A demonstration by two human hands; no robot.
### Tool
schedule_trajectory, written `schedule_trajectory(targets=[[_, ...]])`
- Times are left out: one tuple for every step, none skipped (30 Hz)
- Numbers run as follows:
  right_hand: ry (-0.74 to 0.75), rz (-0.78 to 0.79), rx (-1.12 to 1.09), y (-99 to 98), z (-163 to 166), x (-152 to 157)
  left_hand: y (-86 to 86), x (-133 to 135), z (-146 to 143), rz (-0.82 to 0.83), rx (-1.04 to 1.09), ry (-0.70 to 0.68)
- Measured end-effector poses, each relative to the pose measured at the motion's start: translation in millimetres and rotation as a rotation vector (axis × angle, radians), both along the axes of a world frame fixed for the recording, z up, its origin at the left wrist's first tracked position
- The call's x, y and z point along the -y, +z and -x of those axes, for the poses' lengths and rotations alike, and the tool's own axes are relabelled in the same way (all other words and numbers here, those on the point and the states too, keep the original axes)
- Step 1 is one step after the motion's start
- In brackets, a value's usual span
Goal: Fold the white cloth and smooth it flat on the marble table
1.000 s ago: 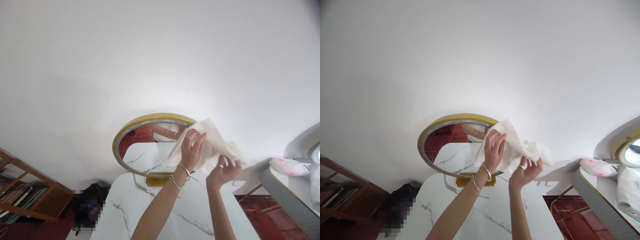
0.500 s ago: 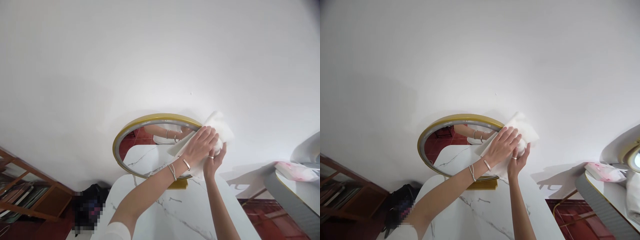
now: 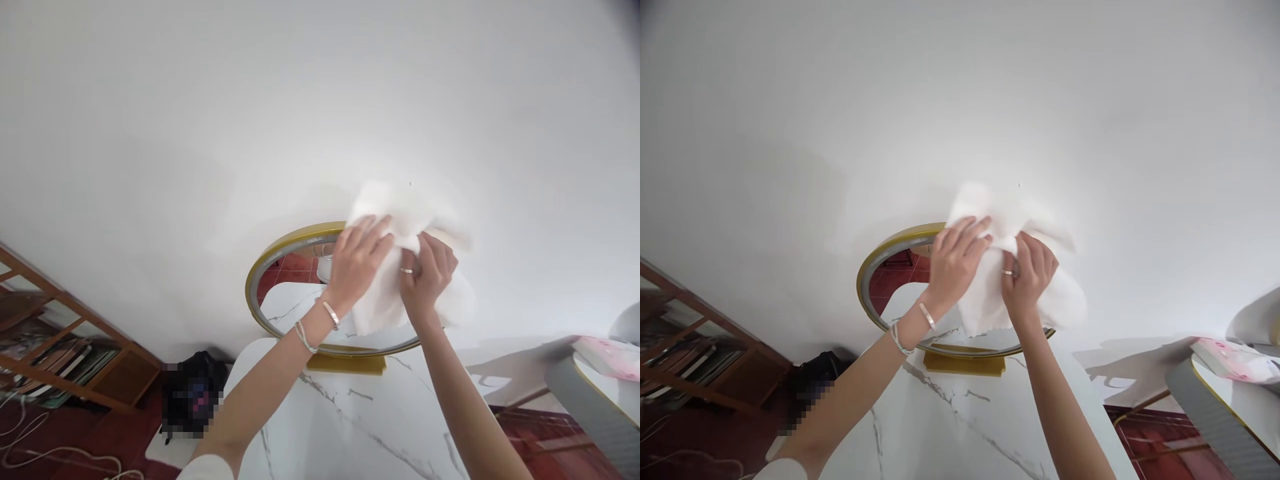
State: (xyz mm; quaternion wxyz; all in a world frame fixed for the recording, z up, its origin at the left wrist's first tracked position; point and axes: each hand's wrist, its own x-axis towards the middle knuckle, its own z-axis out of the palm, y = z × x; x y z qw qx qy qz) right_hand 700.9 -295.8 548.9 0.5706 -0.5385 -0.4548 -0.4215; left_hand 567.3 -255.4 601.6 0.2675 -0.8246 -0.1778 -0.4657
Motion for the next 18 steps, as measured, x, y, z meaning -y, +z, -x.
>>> schedule_trajectory(targets=[[0.010,0.032,0.068,9.6,7,-5,1.9,-4,14,0.016,0.036,0.029],[0.022,0.062,0.135,18.1,16,-9,2.9,-8,28,0.034,0.064,0.056],[0.036,0.090,0.200,25.5,25,-14,2.8,-12,44,0.055,0.087,0.081],[0.053,0.119,0.264,31.5,36,-20,1.3,-16,60,0.077,0.106,0.103],[0.072,0.149,0.323,36.3,47,-26,-2.0,-20,77,0.100,0.125,0.124],[0.094,0.183,0.378,39.7,60,-32,-7.3,-25,93,0.125,0.144,0.146],[0.119,0.222,0.432,41.8,73,-39,-14.5,-29,109,0.152,0.169,0.165],[0.149,0.268,0.488,42.7,86,-46,-23.8,-34,125,0.183,0.199,0.181],[0.186,0.319,0.548,42.1,99,-53,-34.8,-38,139,0.219,0.235,0.194],[0.233,0.376,0.612,40.1,113,-61,-47.3,-42,152,0.263,0.276,0.202],[0.289,0.437,0.680,36.4,125,-68,-60.8,-45,163,0.316,0.321,0.205],[0.353,0.498,0.743,30.9,137,-76,-75.0,-47,173,0.374,0.366,0.205],[0.421,0.554,0.799,23.3,147,-82,-89.5,-49,182,0.431,0.413,0.204],[0.489,0.603,0.844,13.6,156,-87,-104.2,-49,189,0.488,0.453,0.205],[0.558,0.641,0.878,1.9,164,-91,-119.0,-49,194,0.538,0.490,0.207],[0.629,0.668,0.898,-11.6,170,-93,-133.7,-48,199,0.584,0.518,0.209],[0.713,0.684,0.901,-26.3,175,-92,-148.6,-47,202,0.629,0.535,0.210],[0.814,0.687,0.851,-41.4,180,-90,-163.5,-45,205,0.679,0.542,0.211]])
